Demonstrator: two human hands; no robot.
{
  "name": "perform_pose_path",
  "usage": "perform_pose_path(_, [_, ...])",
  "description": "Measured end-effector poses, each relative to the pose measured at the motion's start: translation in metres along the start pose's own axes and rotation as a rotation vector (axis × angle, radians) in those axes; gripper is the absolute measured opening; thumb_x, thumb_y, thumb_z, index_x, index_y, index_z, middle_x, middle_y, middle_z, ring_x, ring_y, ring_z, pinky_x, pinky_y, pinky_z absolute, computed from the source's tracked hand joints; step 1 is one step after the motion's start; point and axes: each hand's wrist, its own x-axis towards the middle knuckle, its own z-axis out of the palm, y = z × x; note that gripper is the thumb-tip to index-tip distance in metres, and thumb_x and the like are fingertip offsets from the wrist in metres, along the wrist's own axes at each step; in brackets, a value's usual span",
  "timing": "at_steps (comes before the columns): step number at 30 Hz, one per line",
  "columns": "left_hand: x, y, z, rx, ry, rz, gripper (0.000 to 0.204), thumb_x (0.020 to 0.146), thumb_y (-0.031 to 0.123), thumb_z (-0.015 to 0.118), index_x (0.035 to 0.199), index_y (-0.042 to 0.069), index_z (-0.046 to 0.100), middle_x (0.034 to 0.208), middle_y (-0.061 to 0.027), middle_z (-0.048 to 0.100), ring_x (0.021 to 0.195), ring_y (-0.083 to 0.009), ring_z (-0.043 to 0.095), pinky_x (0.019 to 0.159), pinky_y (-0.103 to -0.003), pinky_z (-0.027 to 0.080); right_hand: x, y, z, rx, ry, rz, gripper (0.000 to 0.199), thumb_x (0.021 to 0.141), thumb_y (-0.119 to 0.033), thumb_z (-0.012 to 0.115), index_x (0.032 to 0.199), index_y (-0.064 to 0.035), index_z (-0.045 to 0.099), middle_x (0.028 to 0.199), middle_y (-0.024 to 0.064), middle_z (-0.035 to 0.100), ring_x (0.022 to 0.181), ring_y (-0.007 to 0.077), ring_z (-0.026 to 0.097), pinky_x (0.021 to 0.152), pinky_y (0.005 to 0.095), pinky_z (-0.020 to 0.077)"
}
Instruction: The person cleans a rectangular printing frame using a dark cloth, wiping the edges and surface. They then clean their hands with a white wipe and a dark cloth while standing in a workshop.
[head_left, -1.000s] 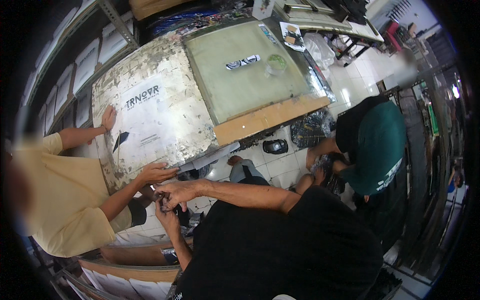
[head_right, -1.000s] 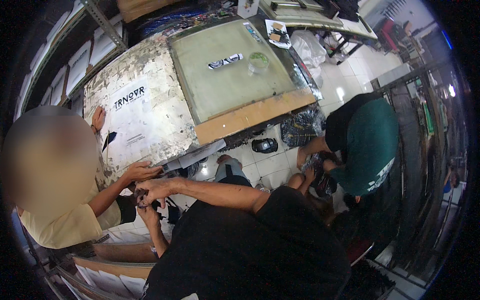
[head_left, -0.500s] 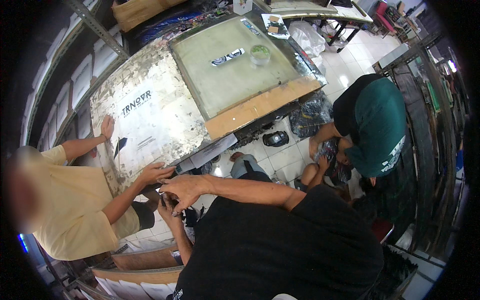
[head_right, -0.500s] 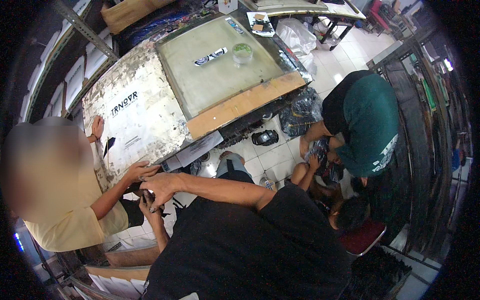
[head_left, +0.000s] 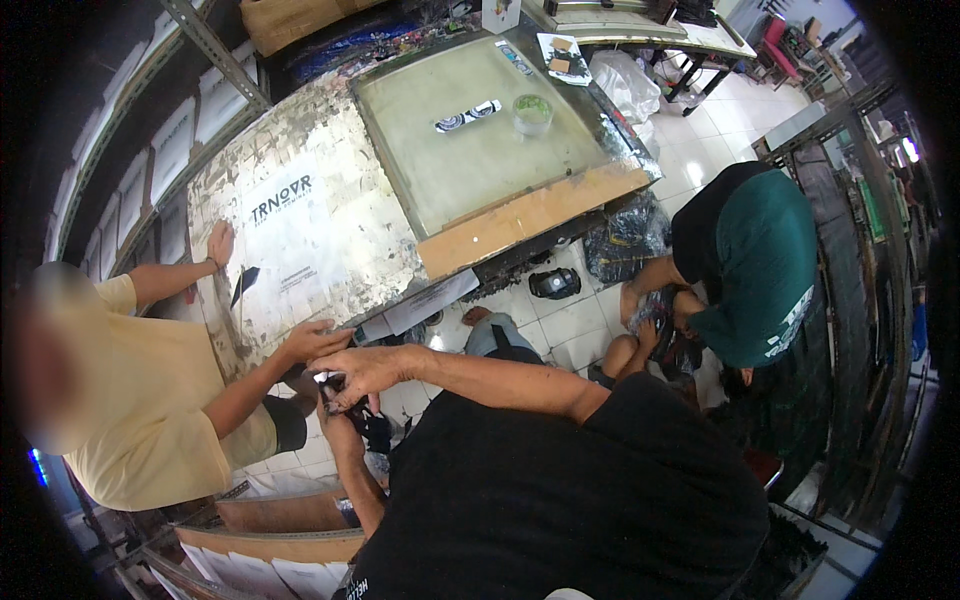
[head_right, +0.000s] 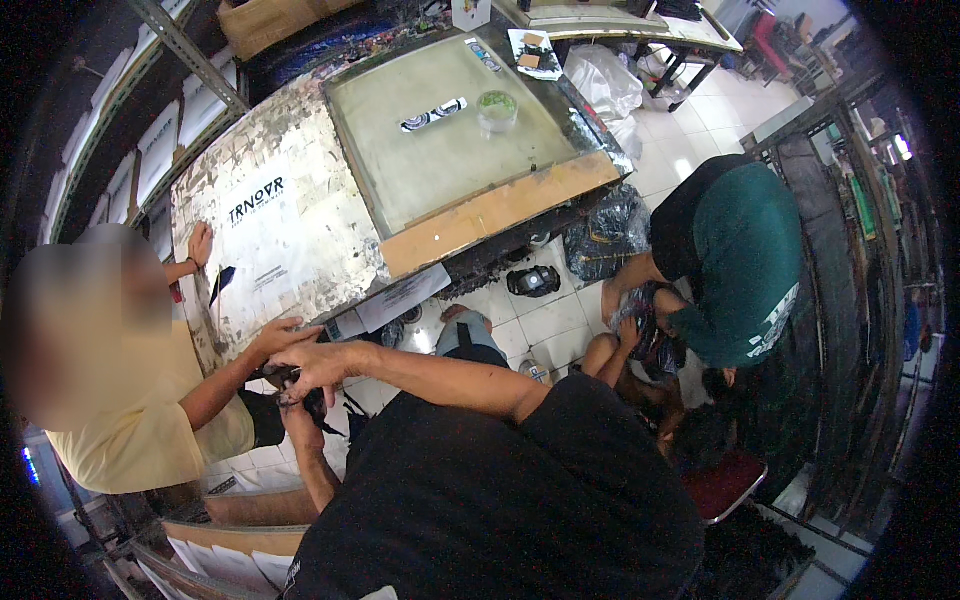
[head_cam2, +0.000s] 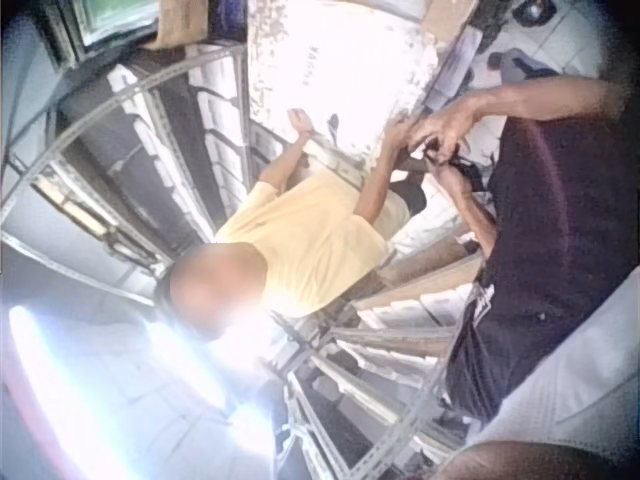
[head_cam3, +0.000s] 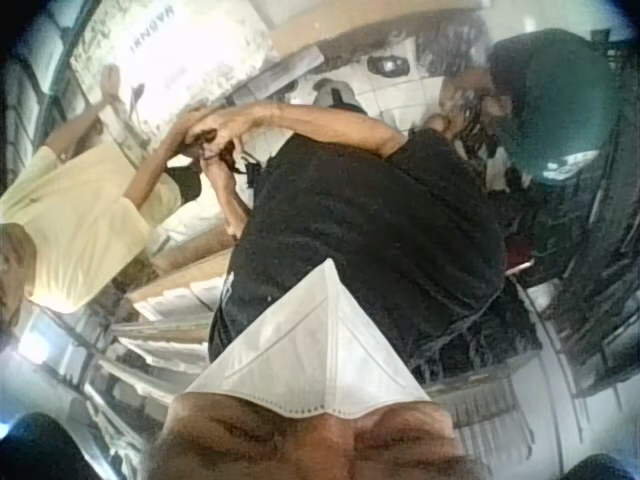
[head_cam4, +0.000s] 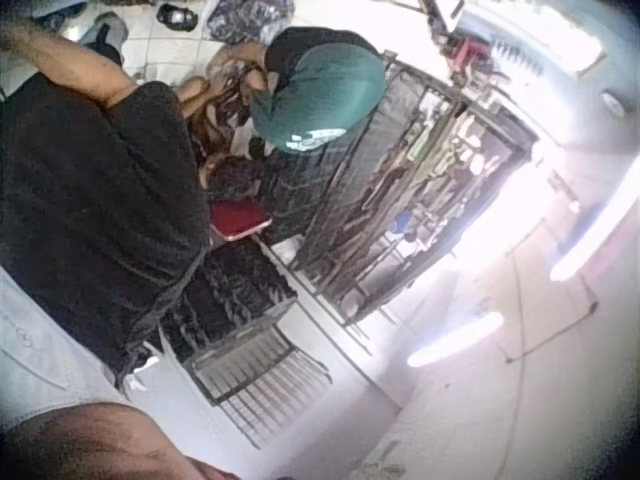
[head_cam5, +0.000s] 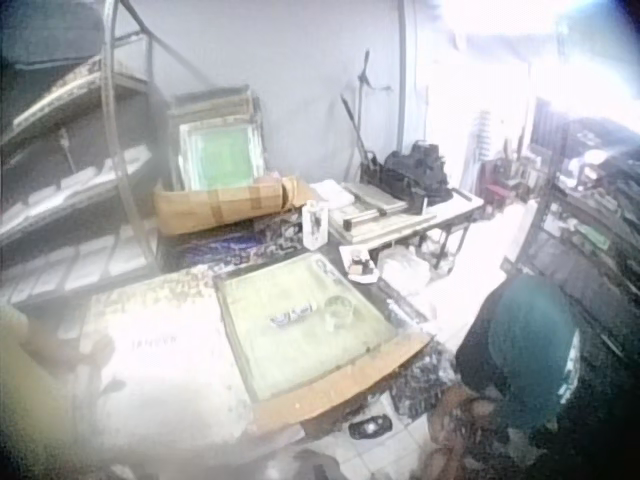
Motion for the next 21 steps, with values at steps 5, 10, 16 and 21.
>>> perform_pose_path(5, [0.011, 0.001, 0.0, -0.136, -0.022, 0.063, 0.041, 0.103, 0.035, 0.048, 0.126, 0.001, 0.052, 0.111, -0.0059, 0.061, 0.093, -0.0141, 0.06, 0.077, -0.028, 0.049, 0.011, 0.012, 0.0, -0.008, 0.018, -0.054, 0.083, 0.083, -0.028, 0.073, 0.147, 0.002, 0.03, 0.122, 0.0203, 0.054, 0.077, 0.0267, 0.068, 0.053, 0.0316, 0.0603])
perform_pose_path(10, [0.008, 0.022, 0.014, 0.197, -0.116, 0.263, 0.028, 0.102, 0.027, 0.053, 0.111, 0.002, 0.06, 0.095, -0.0017, 0.06, 0.084, -0.0097, 0.053, 0.071, -0.025, 0.043, 0.013, 0.01, -0.011, 0.141, -0.024, -0.001, 0.07, 0.093, -0.02, 0.061, 0.151, -0.0053, 0.025, 0.131, 0.0177, 0.048, 0.114, 0.0278, 0.056, 0.069, 0.0398, 0.0624])
perform_pose_path(16, [0.021, 0.019, 0.022, 0.087, 0.059, 0.464, 0.024, 0.099, 0.024, 0.06, 0.095, 0.0, 0.06, 0.082, 0.0006, 0.057, 0.076, -0.0095, 0.049, 0.066, -0.024, 0.039, 0.023, 0.041, -0.018, 0.758, -0.157, -0.275, 0.067, 0.099, -0.042, 0.045, 0.153, -0.0115, 0.023, 0.155, 0.0143, 0.028, 0.135, 0.0423, 0.038, 0.084, 0.0619, 0.054])
perform_pose_path(21, [0.021, 0.025, 0.027, -0.153, 0.113, 0.475, 0.031, 0.098, 0.027, 0.062, 0.112, -0.001, 0.061, 0.103, -0.005, 0.064, 0.09, -0.0127, 0.057, 0.08, -0.027, 0.046, 0.024, 0.033, -0.008, 1.028, -0.186, -0.37, 0.073, 0.097, -0.05, 0.045, 0.153, -0.0096, 0.023, 0.155, 0.0102, 0.029, 0.138, 0.0434, 0.032, 0.092, 0.0695, 0.045])
